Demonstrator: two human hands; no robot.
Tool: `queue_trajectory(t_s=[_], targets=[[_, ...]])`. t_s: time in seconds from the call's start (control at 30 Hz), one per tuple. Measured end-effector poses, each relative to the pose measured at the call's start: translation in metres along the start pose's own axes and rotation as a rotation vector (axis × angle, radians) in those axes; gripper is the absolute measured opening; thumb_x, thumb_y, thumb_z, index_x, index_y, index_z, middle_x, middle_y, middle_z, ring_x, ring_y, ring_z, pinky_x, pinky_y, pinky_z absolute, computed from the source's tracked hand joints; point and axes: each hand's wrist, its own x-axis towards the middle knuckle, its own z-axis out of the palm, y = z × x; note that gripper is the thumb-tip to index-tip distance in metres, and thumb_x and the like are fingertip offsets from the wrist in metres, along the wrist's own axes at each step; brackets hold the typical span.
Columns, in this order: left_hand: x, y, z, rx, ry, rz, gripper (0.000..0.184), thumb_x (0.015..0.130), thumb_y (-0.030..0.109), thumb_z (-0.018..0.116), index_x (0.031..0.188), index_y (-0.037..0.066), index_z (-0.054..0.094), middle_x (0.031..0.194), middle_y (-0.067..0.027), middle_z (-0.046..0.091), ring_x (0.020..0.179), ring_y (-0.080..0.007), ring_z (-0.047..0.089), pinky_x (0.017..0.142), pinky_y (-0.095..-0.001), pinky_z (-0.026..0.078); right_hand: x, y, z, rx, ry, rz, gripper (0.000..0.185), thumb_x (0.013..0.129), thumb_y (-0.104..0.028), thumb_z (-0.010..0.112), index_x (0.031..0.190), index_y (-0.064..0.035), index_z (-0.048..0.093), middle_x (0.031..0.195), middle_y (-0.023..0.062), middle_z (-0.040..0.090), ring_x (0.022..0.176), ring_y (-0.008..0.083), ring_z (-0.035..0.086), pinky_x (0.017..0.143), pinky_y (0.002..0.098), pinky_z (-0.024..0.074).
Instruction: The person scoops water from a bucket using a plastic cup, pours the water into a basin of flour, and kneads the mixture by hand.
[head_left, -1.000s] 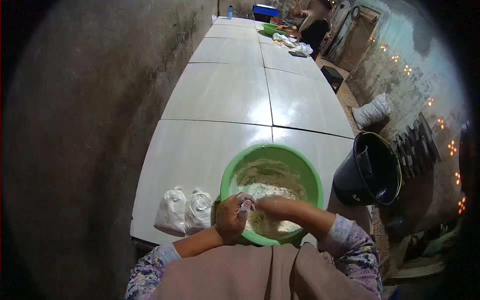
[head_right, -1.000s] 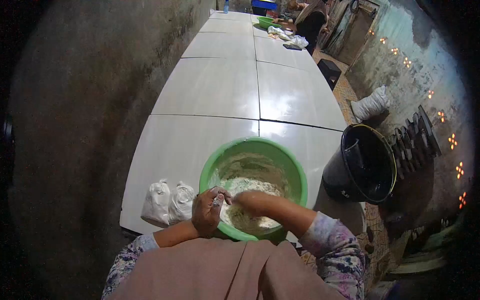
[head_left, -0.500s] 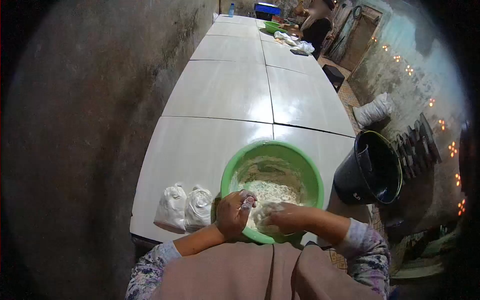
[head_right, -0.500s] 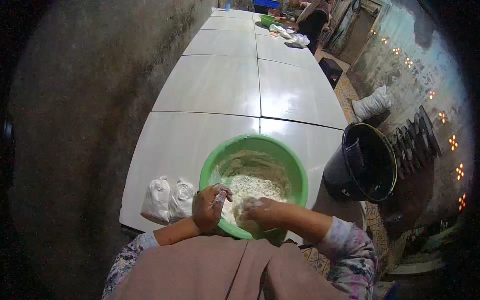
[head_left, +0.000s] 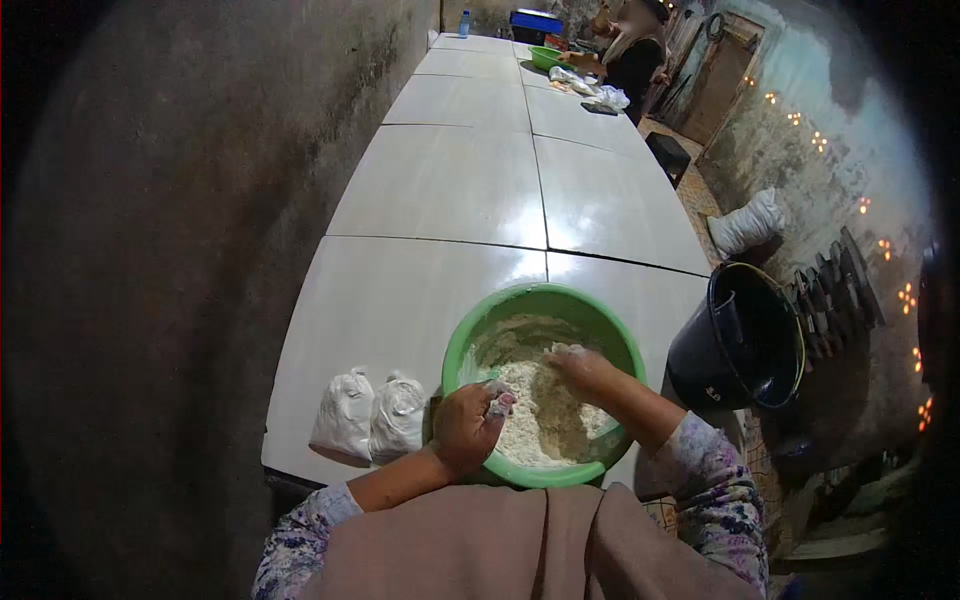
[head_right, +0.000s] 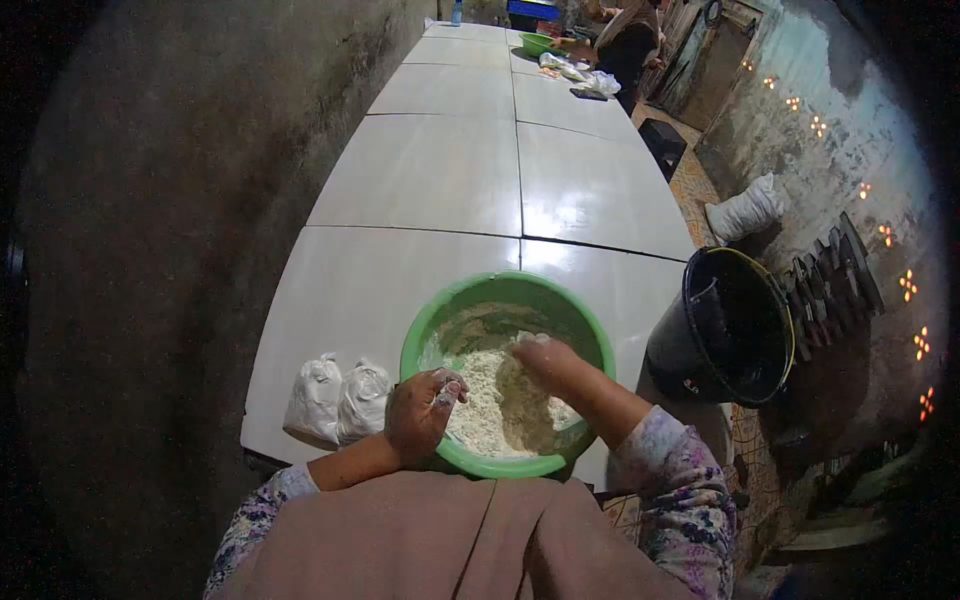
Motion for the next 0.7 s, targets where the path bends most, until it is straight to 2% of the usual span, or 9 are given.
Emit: queue_trajectory(t_s=[0.03, 0.27, 0.4, 0.47, 0.53, 0.57, 0.6, 0.67, 0.7], targets=[[0.001, 0.005, -0.002, -0.01, 0.004, 0.008, 0.034, 0.097, 0.029, 0.042, 0.089, 0.002, 0.061, 0.079, -0.0152, 0.064, 0.074, -0.031, 0.064, 0.068, -0.0392, 0.049, -0.001, 0.004, -0.001, -0.003, 0.077, -0.034, 0.031, 0.083, -0.004, 0.052, 0.112, -0.006, 0.061, 0.103, 0.0237, 0.064, 0.095, 0.039, 0.063, 0.081, 0.0457, 0.0507], [0.002, 0.003, -0.001, -0.036, 0.013, 0.006, 0.032, 0.095, 0.028, 0.045, 0.086, 0.002, 0.062, 0.078, -0.0146, 0.065, 0.074, -0.0319, 0.064, 0.067, -0.0396, 0.05, -0.016, -0.041, -0.065, -0.151, 0.081, 0.216, 0.024, 0.087, -0.011, 0.051, 0.108, -0.0054, 0.061, 0.091, 0.0196, 0.067, 0.083, 0.0381, 0.066, 0.071, 0.0475, 0.0523], [0.001, 0.004, -0.001, -0.007, 0.024, 0.014, 0.033, 0.095, 0.03, 0.046, 0.087, 0.003, 0.063, 0.079, -0.0138, 0.065, 0.074, -0.0317, 0.064, 0.068, -0.0398, 0.05, -0.01, -0.04, -0.059, -0.202, 0.09, 0.229, 0.022, 0.089, -0.013, 0.047, 0.105, -0.0047, 0.061, 0.084, 0.0188, 0.067, 0.077, 0.0389, 0.066, 0.067, 0.0499, 0.0511], [0.0, 0.001, 0.001, 0.021, 0.05, 0.036, 0.032, 0.095, 0.029, 0.047, 0.087, 0.003, 0.063, 0.078, -0.0133, 0.065, 0.075, -0.0309, 0.064, 0.068, -0.0394, 0.05, -0.008, -0.041, -0.056, -0.204, 0.072, 0.205, 0.025, 0.088, -0.009, 0.046, 0.11, -0.003, 0.055, 0.089, 0.0213, 0.066, 0.083, 0.0405, 0.065, 0.07, 0.0503, 0.0508], [0.001, 0.004, -0.002, 0.008, 0.046, 0.043, 0.03, 0.095, 0.028, 0.048, 0.087, 0.003, 0.063, 0.079, -0.0131, 0.065, 0.076, -0.0309, 0.064, 0.069, -0.0394, 0.05, -0.007, -0.029, -0.036, -0.052, 0.091, 0.252, 0.036, 0.087, -0.003, 0.041, 0.123, -0.0021, 0.047, 0.106, 0.0261, 0.062, 0.095, 0.0416, 0.062, 0.079, 0.0502, 0.05], [0.002, 0.006, -0.004, -0.002, 0.029, 0.024, 0.03, 0.095, 0.028, 0.048, 0.087, 0.003, 0.063, 0.079, -0.0134, 0.065, 0.076, -0.0312, 0.064, 0.069, -0.0394, 0.049, -0.009, -0.001, -0.015, -0.048, 0.096, 0.134, 0.048, 0.087, -0.006, 0.041, 0.134, -0.0003, 0.038, 0.126, 0.0294, 0.051, 0.112, 0.0422, 0.055, 0.092, 0.0486, 0.0461], [0.002, 0.007, -0.004, -0.014, 0.013, 0.006, 0.03, 0.095, 0.028, 0.047, 0.086, 0.003, 0.063, 0.079, -0.0137, 0.065, 0.076, -0.0315, 0.064, 0.07, -0.0394, 0.049, -0.008, -0.005, -0.021, -0.051, 0.092, 0.13, 0.048, 0.087, -0.006, 0.041, 0.134, -0.0003, 0.038, 0.126, 0.0294, 0.051, 0.112, 0.0422, 0.055, 0.092, 0.0486, 0.0461], [0.001, 0.004, -0.003, -0.029, 0.037, 0.035, 0.031, 0.095, 0.029, 0.047, 0.086, 0.003, 0.063, 0.079, -0.0139, 0.064, 0.076, -0.0323, 0.063, 0.069, -0.0401, 0.049, -0.006, -0.013, -0.037, 0.012, -0.159, 0.444, 0.057, 0.087, -0.014, 0.046, 0.141, -0.0008, 0.032, 0.137, 0.0292, 0.041, 0.121, 0.0434, 0.048, 0.1, 0.0464, 0.0413], [0.0, 0.004, -0.003, -0.032, 0.044, 0.047, 0.031, 0.095, 0.029, 0.047, 0.086, 0.003, 0.062, 0.079, -0.0138, 0.064, 0.075, -0.0325, 0.062, 0.069, -0.0403, 0.048, -0.002, -0.009, -0.03, 0.042, -0.091, 0.467, 0.064, 0.087, -0.028, 0.055, 0.141, -0.0005, 0.032, 0.137, 0.0304, 0.04, 0.122, 0.0458, 0.047, 0.101, 0.0476, 0.0406]])
